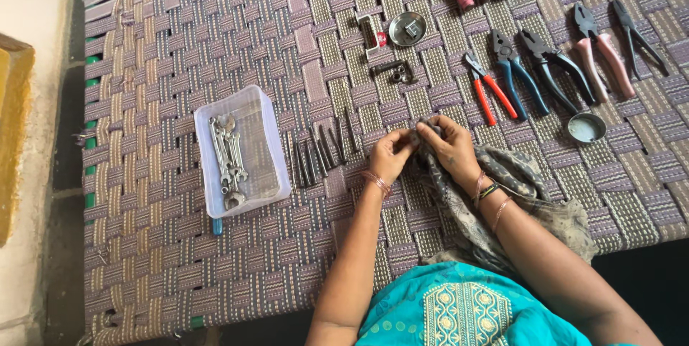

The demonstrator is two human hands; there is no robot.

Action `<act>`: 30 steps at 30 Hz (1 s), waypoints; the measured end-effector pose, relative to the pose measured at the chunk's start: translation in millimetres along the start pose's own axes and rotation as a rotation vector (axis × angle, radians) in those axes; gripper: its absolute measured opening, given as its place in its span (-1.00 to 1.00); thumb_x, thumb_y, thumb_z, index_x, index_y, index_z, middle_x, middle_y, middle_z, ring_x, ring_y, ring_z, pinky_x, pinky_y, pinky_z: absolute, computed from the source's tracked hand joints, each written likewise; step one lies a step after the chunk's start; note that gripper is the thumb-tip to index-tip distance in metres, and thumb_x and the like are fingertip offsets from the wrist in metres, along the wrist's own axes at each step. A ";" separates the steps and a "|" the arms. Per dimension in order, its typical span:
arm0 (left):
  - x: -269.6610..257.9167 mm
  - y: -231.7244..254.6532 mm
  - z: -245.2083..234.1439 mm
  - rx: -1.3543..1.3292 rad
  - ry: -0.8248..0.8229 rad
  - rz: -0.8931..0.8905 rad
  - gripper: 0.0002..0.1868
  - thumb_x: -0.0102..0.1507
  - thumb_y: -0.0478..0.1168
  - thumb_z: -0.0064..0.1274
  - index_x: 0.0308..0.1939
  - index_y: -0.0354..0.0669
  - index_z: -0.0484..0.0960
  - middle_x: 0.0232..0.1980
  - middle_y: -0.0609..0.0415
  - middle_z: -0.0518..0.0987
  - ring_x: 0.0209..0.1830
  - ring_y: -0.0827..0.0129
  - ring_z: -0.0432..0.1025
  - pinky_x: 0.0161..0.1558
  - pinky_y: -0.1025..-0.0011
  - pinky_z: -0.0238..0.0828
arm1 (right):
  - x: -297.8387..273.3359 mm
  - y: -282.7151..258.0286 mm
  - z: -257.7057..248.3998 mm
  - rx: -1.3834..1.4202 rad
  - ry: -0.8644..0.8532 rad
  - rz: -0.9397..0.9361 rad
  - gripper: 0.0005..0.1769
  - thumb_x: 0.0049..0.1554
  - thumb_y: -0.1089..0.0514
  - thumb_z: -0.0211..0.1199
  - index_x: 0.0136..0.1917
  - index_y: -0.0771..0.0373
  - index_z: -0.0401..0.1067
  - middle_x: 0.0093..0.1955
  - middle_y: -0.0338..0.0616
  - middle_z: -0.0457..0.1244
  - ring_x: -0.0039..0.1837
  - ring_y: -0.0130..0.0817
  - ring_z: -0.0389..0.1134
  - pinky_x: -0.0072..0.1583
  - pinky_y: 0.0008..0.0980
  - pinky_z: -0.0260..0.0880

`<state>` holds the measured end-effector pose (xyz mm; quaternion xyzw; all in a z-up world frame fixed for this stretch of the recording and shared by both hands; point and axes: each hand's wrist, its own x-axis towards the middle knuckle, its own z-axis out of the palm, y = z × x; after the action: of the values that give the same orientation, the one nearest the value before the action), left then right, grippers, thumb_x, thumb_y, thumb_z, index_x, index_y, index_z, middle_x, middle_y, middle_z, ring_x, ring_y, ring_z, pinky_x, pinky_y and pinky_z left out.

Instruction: The person cleans a small metal part by hand using a cloth, then places the part down on the surface among other tools and hardware.

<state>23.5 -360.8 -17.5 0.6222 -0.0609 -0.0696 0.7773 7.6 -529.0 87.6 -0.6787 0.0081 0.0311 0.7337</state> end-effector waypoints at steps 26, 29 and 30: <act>-18.1 78.6 36.0 0.136 0.330 0.024 -0.74 0.23 -0.20 0.29 -0.07 -0.26 0.76 -0.23 0.08 0.74 -0.34 0.54 0.60 -0.27 0.59 0.55 | -4.9 -19.3 -2.5 0.027 -0.050 -0.133 -0.88 0.24 0.18 0.24 -0.09 0.27 0.44 -0.18 -0.50 0.29 -0.14 -0.77 0.21 -0.12 -0.67 0.23; -20.1 74.2 39.0 0.215 0.314 0.081 -0.76 0.23 -0.23 0.33 -0.09 -0.28 0.77 -0.21 0.06 0.74 -0.32 0.55 0.58 -0.25 0.60 0.54 | -4.5 -8.2 -3.7 -0.115 0.048 -0.124 -0.75 0.33 0.16 0.28 -0.14 0.34 0.41 -0.24 -0.47 0.18 -0.18 -0.73 0.08 -0.19 -0.62 0.07; -22.9 73.1 41.9 0.242 0.296 0.104 -0.77 0.24 -0.24 0.33 -0.08 -0.28 0.77 -0.20 0.05 0.75 -0.30 0.55 0.58 -0.24 0.61 0.53 | -3.0 0.0 -6.3 -0.174 0.104 -0.093 -0.68 0.38 0.15 0.29 -0.17 0.37 0.41 -0.27 -0.45 0.12 -0.21 -0.71 0.02 -0.23 -0.60 0.01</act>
<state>-4.2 -381.0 62.7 0.7108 0.0141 0.0709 0.6997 4.8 -535.3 87.3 -0.7402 0.0118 -0.0377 0.6712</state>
